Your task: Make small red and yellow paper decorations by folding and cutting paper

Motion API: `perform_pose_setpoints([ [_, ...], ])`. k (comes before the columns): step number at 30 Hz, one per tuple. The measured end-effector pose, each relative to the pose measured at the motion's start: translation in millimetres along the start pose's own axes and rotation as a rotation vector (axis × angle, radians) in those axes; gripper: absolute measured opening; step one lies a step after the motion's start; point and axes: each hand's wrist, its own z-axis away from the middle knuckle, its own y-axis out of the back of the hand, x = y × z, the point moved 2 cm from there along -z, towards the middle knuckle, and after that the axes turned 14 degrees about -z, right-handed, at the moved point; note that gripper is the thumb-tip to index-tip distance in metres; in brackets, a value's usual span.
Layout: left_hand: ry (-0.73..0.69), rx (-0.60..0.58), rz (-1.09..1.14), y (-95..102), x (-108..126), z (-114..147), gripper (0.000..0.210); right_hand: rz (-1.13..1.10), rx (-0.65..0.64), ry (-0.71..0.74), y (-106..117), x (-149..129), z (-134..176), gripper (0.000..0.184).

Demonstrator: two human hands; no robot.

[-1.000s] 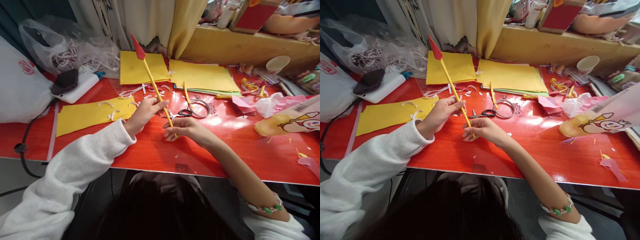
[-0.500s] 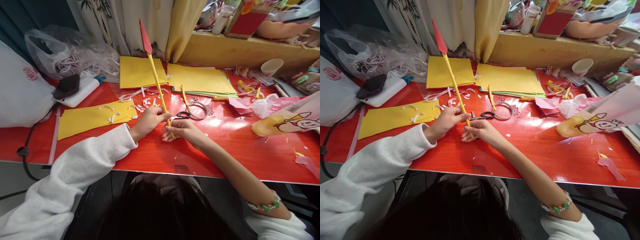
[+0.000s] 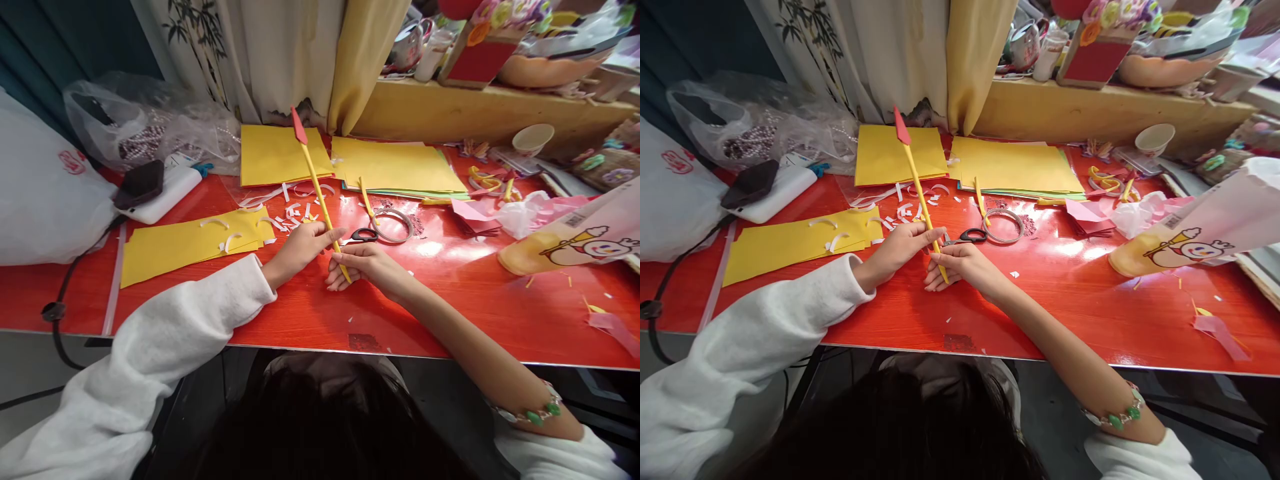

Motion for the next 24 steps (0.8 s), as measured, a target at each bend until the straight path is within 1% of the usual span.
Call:
perform_pose_setpoints([
  [3,0.022,-0.003,0.109,0.6,0.2,0.5,0.043,0.017,0.014,-0.009,-0.3,0.4,-0.8,0.025],
  [6,0.004,0.001,0.148,2.9,0.9,0.7,0.041,0.065,0.023,-0.001,-3.2,-0.7,-0.8,0.029],
  [9,-0.02,-0.017,0.184,3.9,0.6,0.5,0.038,0.085,0.005,0.003,-7.1,-2.4,0.3,0.033],
  [14,-0.025,-0.06,0.226,8.2,2.8,-2.3,0.034,0.085,0.011,0.05,-6.9,-5.0,1.3,0.031],
  [16,-0.02,-0.021,0.27,14.7,4.1,-5.0,0.033,0.113,0.01,0.073,-5.6,-5.8,1.0,0.032],
  [18,-0.018,0.061,0.312,23.4,4.2,-7.9,0.034,0.144,0.009,0.082,-4.8,-6.0,0.6,0.033],
  [20,-0.038,0.117,0.326,30.5,3.3,-10.0,0.032,0.175,0.014,0.081,-4.8,-5.6,0.1,0.034],
  [22,-0.068,0.129,0.328,33.5,2.2,-10.6,0.03,0.21,0.008,0.077,-5.6,-4.4,-0.4,0.037],
  [24,-0.078,0.109,0.337,32.3,1.5,-9.9,0.028,0.235,-0.004,0.082,-6.7,-3.0,-0.7,0.04],
])
